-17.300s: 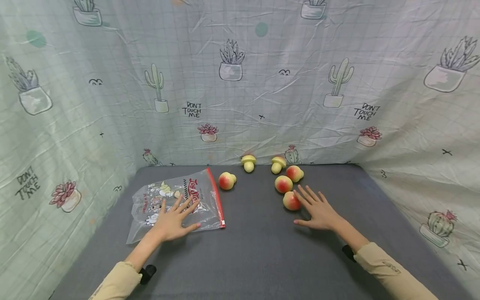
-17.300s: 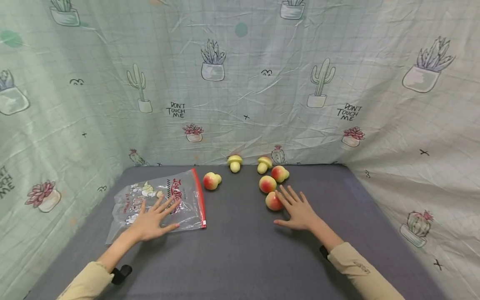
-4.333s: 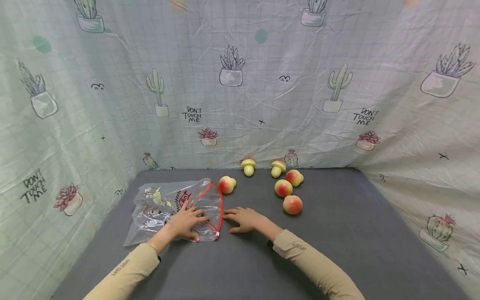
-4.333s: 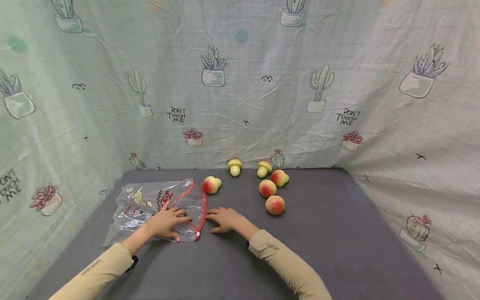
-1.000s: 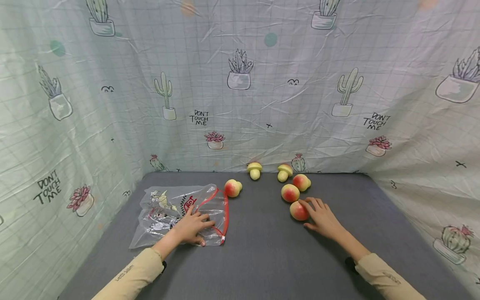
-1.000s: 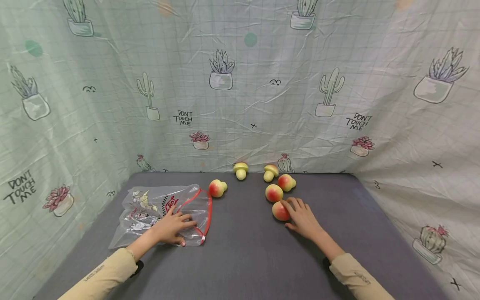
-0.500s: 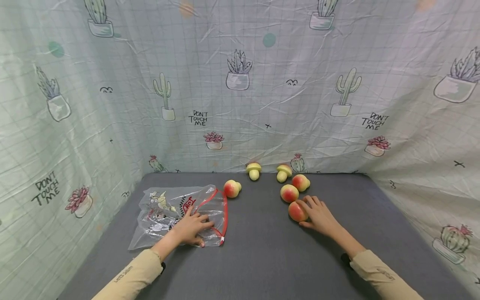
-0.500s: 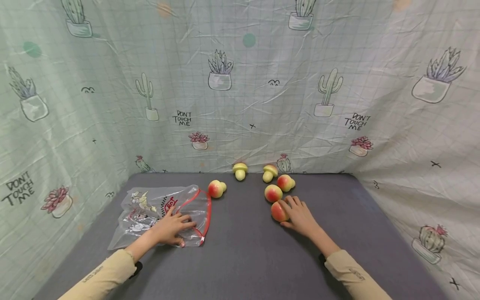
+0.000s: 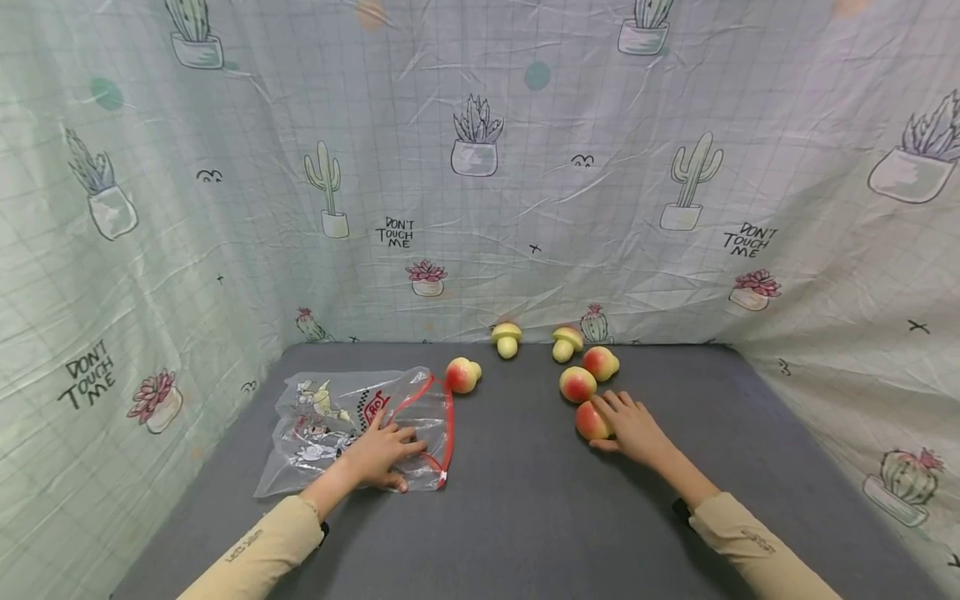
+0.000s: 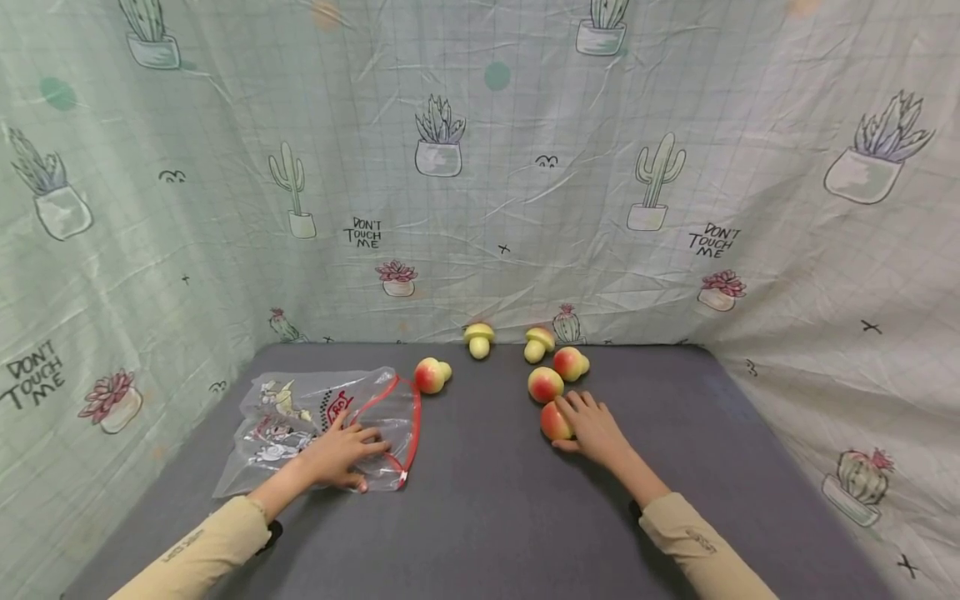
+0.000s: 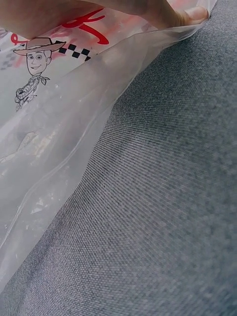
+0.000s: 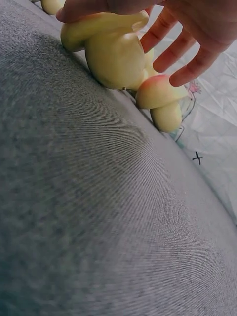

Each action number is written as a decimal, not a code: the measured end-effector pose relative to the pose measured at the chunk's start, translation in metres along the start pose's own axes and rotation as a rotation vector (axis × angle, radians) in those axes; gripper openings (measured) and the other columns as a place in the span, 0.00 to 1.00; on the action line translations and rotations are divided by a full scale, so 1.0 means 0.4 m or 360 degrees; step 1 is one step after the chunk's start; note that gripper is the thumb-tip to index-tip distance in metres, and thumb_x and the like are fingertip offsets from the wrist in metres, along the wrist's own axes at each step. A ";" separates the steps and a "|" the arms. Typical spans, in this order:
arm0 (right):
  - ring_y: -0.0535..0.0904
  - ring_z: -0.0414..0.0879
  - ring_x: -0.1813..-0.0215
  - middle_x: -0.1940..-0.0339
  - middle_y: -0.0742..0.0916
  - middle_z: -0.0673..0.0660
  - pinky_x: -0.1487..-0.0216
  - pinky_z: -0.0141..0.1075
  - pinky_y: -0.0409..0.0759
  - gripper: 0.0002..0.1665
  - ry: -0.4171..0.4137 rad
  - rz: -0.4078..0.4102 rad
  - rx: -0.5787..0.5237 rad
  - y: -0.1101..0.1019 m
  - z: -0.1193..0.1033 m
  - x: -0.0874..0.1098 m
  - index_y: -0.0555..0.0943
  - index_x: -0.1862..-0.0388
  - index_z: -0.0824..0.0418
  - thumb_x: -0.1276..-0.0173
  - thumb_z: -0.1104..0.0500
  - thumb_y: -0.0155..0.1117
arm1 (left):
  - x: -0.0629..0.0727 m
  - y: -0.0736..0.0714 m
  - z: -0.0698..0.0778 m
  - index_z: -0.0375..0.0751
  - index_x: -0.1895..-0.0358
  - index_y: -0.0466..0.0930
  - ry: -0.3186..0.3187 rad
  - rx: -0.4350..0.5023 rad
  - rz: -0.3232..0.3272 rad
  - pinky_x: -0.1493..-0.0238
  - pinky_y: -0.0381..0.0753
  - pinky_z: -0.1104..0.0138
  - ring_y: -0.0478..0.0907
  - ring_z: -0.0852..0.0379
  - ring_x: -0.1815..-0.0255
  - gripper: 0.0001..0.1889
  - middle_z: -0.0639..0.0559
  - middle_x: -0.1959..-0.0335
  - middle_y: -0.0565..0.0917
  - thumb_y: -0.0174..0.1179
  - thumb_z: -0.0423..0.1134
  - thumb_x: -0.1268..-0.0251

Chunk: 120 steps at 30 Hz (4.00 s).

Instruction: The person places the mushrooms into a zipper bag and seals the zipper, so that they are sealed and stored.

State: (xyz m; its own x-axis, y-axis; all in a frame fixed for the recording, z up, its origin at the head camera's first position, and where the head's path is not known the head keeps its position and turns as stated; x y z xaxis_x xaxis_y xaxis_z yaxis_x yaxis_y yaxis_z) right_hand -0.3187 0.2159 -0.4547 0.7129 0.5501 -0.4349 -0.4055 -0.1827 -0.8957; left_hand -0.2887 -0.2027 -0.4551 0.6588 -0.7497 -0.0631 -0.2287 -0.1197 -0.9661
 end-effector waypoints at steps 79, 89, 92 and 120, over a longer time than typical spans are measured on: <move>0.73 0.52 0.58 0.55 0.76 0.57 0.64 0.43 0.74 0.38 -0.0096 -0.0102 -0.0327 -0.005 -0.076 -0.040 0.68 0.45 0.62 0.58 0.62 0.70 | -0.009 -0.023 0.024 0.58 0.45 0.73 0.0383 -0.0247 0.0076 0.47 0.69 0.49 0.74 0.53 0.58 0.27 0.57 0.52 0.78 0.59 0.56 0.53; 0.72 0.50 0.56 0.56 0.75 0.56 0.62 0.43 0.75 0.38 -0.0151 -0.0112 -0.0328 0.004 -0.104 -0.061 0.68 0.45 0.60 0.58 0.61 0.70 | -0.016 -0.028 0.030 0.59 0.46 0.74 0.0385 -0.0264 0.0093 0.48 0.69 0.50 0.74 0.54 0.59 0.26 0.58 0.54 0.79 0.57 0.60 0.52; 0.72 0.48 0.57 0.57 0.76 0.56 0.64 0.41 0.75 0.38 -0.0189 -0.0087 -0.0332 0.005 -0.115 -0.068 0.68 0.46 0.61 0.59 0.61 0.70 | -0.017 -0.030 0.030 0.59 0.47 0.74 0.0395 -0.0263 0.0097 0.48 0.69 0.50 0.74 0.54 0.59 0.27 0.57 0.54 0.79 0.57 0.60 0.53; 0.71 0.46 0.60 0.55 0.77 0.54 0.61 0.39 0.74 0.37 -0.0255 -0.0060 -0.0303 0.015 -0.216 -0.162 0.65 0.43 0.59 0.53 0.58 0.67 | -0.015 -0.022 0.033 0.60 0.45 0.72 0.0409 -0.0299 0.0072 0.48 0.68 0.50 0.73 0.54 0.60 0.26 0.57 0.55 0.78 0.56 0.60 0.50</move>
State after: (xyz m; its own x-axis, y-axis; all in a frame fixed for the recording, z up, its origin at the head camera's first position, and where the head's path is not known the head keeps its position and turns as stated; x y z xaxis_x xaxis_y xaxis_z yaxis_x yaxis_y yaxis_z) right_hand -0.3179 0.1087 -0.4398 0.6195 0.6790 -0.3940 -0.2544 -0.3012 -0.9190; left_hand -0.2814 -0.1886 -0.4496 0.4479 -0.8939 -0.0164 -0.3975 -0.1827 -0.8992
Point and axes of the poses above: each hand's wrist, its own x-axis away from the middle knuckle, its own y-axis out of the palm, z = x × y, the point moved 2 cm from there along -x, towards the middle knuckle
